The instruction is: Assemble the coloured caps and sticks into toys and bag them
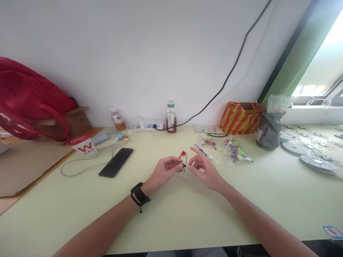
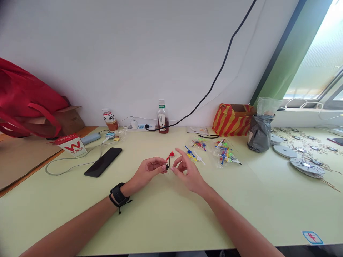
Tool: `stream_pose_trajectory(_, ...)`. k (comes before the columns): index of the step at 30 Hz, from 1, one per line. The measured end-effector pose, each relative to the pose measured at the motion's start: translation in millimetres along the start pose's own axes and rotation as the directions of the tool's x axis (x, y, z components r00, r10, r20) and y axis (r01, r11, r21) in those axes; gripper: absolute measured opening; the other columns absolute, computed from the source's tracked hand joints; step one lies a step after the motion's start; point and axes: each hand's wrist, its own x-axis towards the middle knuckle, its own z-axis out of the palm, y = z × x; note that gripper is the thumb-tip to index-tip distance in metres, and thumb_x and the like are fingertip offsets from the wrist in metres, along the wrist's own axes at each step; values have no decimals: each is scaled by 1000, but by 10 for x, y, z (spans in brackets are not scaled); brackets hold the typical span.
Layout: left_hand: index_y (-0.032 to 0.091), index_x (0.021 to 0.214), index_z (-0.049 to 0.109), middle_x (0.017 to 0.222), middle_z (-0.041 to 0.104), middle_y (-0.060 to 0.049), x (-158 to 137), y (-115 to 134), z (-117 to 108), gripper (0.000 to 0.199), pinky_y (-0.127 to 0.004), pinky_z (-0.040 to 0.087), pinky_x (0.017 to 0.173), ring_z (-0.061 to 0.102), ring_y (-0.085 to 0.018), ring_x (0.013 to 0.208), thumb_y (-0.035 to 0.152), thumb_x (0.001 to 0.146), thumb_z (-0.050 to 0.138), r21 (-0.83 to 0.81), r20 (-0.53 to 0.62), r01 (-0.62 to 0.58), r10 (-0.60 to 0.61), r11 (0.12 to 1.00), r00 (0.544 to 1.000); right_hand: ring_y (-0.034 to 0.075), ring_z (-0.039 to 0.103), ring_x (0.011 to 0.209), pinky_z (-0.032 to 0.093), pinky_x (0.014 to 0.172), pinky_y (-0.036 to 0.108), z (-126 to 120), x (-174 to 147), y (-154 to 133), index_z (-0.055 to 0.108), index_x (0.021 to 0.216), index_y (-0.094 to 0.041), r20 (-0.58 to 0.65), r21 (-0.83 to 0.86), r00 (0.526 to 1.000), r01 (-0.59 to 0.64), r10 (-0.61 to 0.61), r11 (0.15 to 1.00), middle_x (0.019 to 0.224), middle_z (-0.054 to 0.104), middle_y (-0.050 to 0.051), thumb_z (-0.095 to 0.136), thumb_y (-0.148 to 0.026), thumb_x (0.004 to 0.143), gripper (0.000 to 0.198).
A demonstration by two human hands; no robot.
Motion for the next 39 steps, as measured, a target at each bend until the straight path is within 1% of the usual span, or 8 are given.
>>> stream_pose_trajectory(2, 15, 106, 74, 98, 75, -8, 1, -5, -1, 30, -36, 59, 87, 72, -19, 87, 37, 86, 81, 6, -10, 7, -7, 1000, 1000, 13, 54, 71, 50, 68, 31, -26, -4, -46, 68, 108, -25, 34, 36, 999, -19, 17, 999, 94, 58, 2, 60, -46, 97, 25)
stream_pose_trajectory(4, 15, 106, 74, 99, 75, -9, 6, -11, 0, 32, -36, 60, 87, 72, -20, 89, 37, 84, 83, 7, -24, 20, -20, 1000, 1000, 13, 50, 68, 46, 63, 29, -55, -6, -87, 63, 69, -20, 127, 47, 992, -21, 15, 999, 84, 52, 2, 55, -51, 99, 44)
stream_pose_trajectory(6, 15, 105, 75, 99, 76, -9, 11, -10, 3, 34, -36, 60, 88, 72, -20, 90, 37, 82, 85, 5, -39, 28, -28, 1000, 999, 14, 46, 65, 43, 62, 30, -77, -1, -107, 46, 50, -19, 191, 52, 981, -12, 2, 999, 73, 46, 2, 51, -54, 101, 62)
stream_pose_trajectory(8, 15, 104, 75, 98, 76, -9, 16, -2, 9, 34, -37, 60, 88, 72, -20, 90, 38, 81, 85, 2, -48, 28, -28, 1000, 998, 14, 44, 63, 41, 61, 31, -82, 12, -96, 44, 52, -20, 155, 45, 988, 0, -7, 999, 68, 44, 1, 52, -56, 100, 61)
stream_pose_trajectory(12, 16, 104, 76, 98, 76, -8, 21, 9, 15, 33, -36, 60, 87, 72, -20, 90, 39, 81, 85, -5, -46, 18, -18, 1000, 999, 14, 46, 64, 41, 60, 29, -53, 45, -24, 57, 79, -22, 53, 55, 998, -36, 33, 998, 72, 52, -1, 62, -58, 94, 39)
stream_pose_trajectory(20, 16, 106, 75, 102, 76, -10, 12, -14, 1, 33, -37, 60, 88, 73, -21, 91, 39, 84, 83, -6, -11, -5, 5, 1000, 1000, 15, 58, 74, 52, 67, 30, -2, 40, 36, 62, 103, -23, 57, -9, 998, -8, 8, 1000, 93, 62, 3, 64, -51, 95, 29)
stream_pose_trajectory(26, 16, 106, 75, 103, 76, -9, 10, -22, 0, 32, -36, 60, 89, 72, -21, 93, 38, 84, 82, -11, -7, 1, -1, 1000, 1000, 15, 58, 75, 52, 67, 29, -10, 36, 54, 62, 104, -23, 45, -25, 999, 5, -4, 1000, 94, 63, 3, 64, -47, 95, 26)
stream_pose_trajectory(39, 16, 108, 76, 104, 78, -10, 17, -2, 18, 35, -40, 60, 93, 74, -23, 96, 39, 83, 84, -33, 1, 9, -9, 999, 1000, 14, 50, 60, 39, 52, 28, 3, 38, 21, 56, 86, -24, -56, -77, 998, -12, 7, 997, 70, 55, -1, 66, -51, 91, 30)
